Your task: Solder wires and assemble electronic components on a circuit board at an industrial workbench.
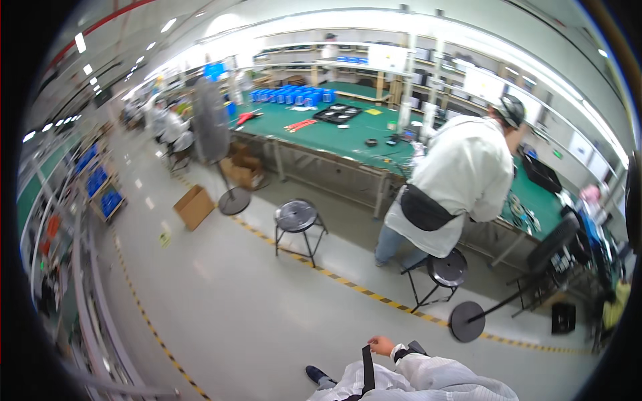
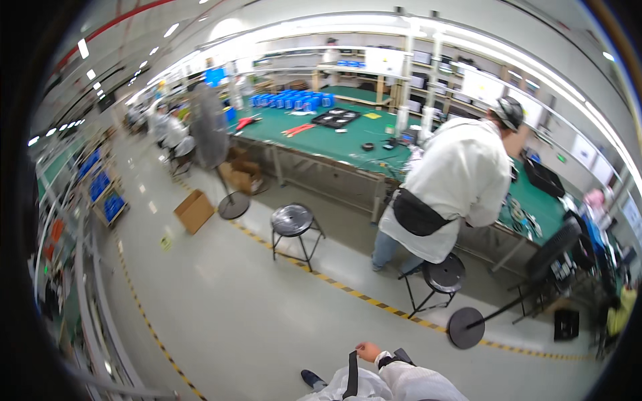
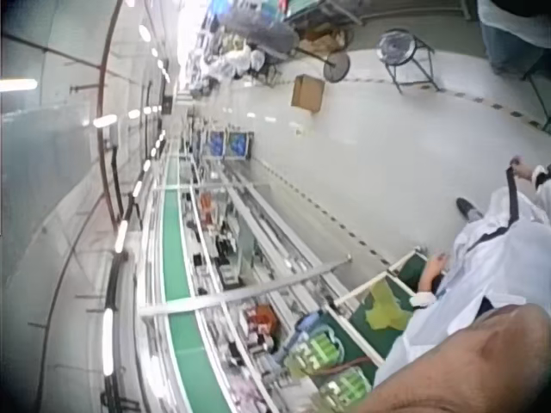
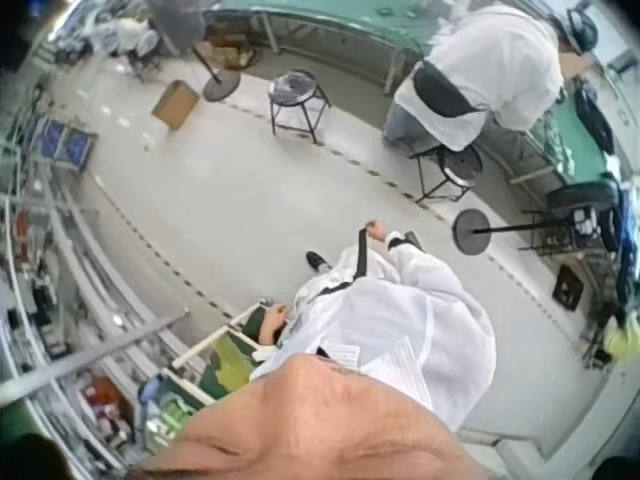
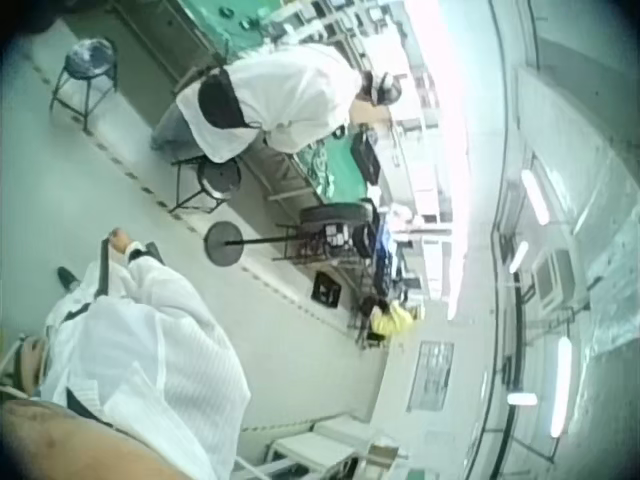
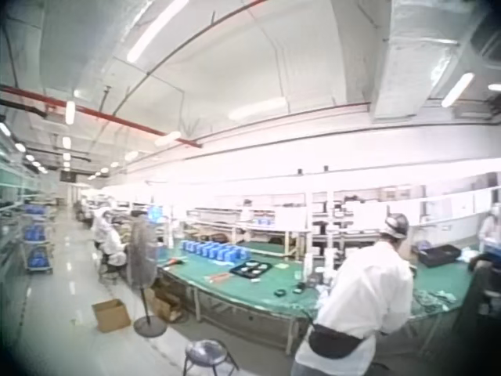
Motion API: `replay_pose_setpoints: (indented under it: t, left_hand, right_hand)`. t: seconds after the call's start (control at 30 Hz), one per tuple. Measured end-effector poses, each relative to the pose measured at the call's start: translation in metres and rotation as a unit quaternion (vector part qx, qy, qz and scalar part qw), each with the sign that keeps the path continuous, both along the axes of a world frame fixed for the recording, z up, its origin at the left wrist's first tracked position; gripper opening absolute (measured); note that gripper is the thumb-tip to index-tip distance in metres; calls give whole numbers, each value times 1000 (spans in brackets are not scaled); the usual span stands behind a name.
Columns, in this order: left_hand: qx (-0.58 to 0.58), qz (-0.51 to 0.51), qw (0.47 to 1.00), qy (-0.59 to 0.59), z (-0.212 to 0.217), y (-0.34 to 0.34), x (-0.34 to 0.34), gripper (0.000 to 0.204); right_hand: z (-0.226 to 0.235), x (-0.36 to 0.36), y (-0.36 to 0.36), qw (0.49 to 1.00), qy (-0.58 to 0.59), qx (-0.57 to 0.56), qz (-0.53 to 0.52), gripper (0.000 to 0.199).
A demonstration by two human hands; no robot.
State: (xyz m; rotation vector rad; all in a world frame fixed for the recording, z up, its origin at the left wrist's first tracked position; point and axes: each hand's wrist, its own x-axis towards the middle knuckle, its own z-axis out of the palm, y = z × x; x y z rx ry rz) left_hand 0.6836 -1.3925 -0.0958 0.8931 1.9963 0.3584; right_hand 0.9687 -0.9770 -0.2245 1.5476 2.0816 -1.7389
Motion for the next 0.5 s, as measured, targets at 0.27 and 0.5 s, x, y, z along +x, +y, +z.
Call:
replay_pose_setpoints:
  t: [0.27, 0.5]
  left_hand:
    - [-19, -85, 981, -174, -23, 177, -96, 37]
    - [-34, -231, 959, -163, -14, 366, -137, 37]
  right_hand:
    - [-11, 46, -44, 981, -76, -45, -173, 31]
    - [-44, 34, -94, 953, -248, -80, -155, 32]
